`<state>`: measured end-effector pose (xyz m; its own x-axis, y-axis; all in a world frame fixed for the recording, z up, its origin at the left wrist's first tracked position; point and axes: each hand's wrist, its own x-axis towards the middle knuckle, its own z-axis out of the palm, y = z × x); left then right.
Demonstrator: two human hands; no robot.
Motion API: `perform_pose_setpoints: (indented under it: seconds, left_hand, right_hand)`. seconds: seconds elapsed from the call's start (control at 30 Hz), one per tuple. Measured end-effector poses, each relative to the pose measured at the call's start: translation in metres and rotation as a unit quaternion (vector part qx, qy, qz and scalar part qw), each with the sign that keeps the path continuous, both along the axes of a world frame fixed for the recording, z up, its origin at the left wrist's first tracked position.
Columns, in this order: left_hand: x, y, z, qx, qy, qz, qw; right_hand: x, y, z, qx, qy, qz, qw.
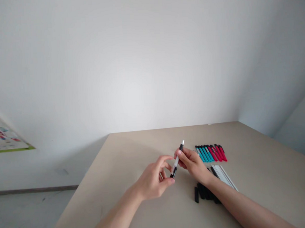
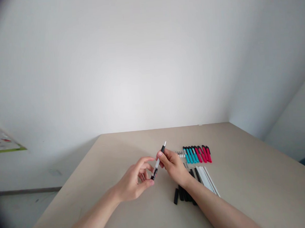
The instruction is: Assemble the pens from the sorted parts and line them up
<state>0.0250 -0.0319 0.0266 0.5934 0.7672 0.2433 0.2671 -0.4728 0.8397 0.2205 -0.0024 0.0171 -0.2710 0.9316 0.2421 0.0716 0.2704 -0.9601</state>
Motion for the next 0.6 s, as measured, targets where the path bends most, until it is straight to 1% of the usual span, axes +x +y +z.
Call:
perform_pose_setpoints:
  seconds: [0.07,0.13,0.2,0.27,0.33,0.43,0.6]
  left_hand:
    - [-0.001,-0.002,0.0,0.033,0.033,-0.041,0.998]
    - [0.0,-0.002,-0.003,0.087,0.083,-0.067,0.991]
    - [0.004,-0.002,-0.006,0.154,0.113,-0.068,0.979]
    - [0.008,-0.001,-0.008,0.212,0.116,-0.064,0.968]
    - [0.01,-0.001,-0.008,0.254,0.107,-0.065,0.959]
    - [0.01,-0.002,-0.006,0.272,0.096,-0.063,0.955]
    - [0.008,-0.003,-0.005,0.256,0.098,-0.069,0.959]
  right_hand:
    - [0.001,0.001,-0.001,-0.006,0.002,-0.007,1.0]
    - [0.001,0.0,0.0,-0.014,0.0,0.008,1.0]
    - [0.0,-0.002,0.0,-0.018,0.0,0.028,0.999]
    - [-0.003,-0.004,0.002,-0.02,-0.002,0.041,0.999]
    - [-0.005,-0.006,0.003,-0.021,0.0,0.046,0.999]
    - [-0.006,-0.008,0.004,-0.025,0.004,0.05,0.998]
    - [-0.006,-0.008,0.004,-0.027,0.004,0.055,0.998]
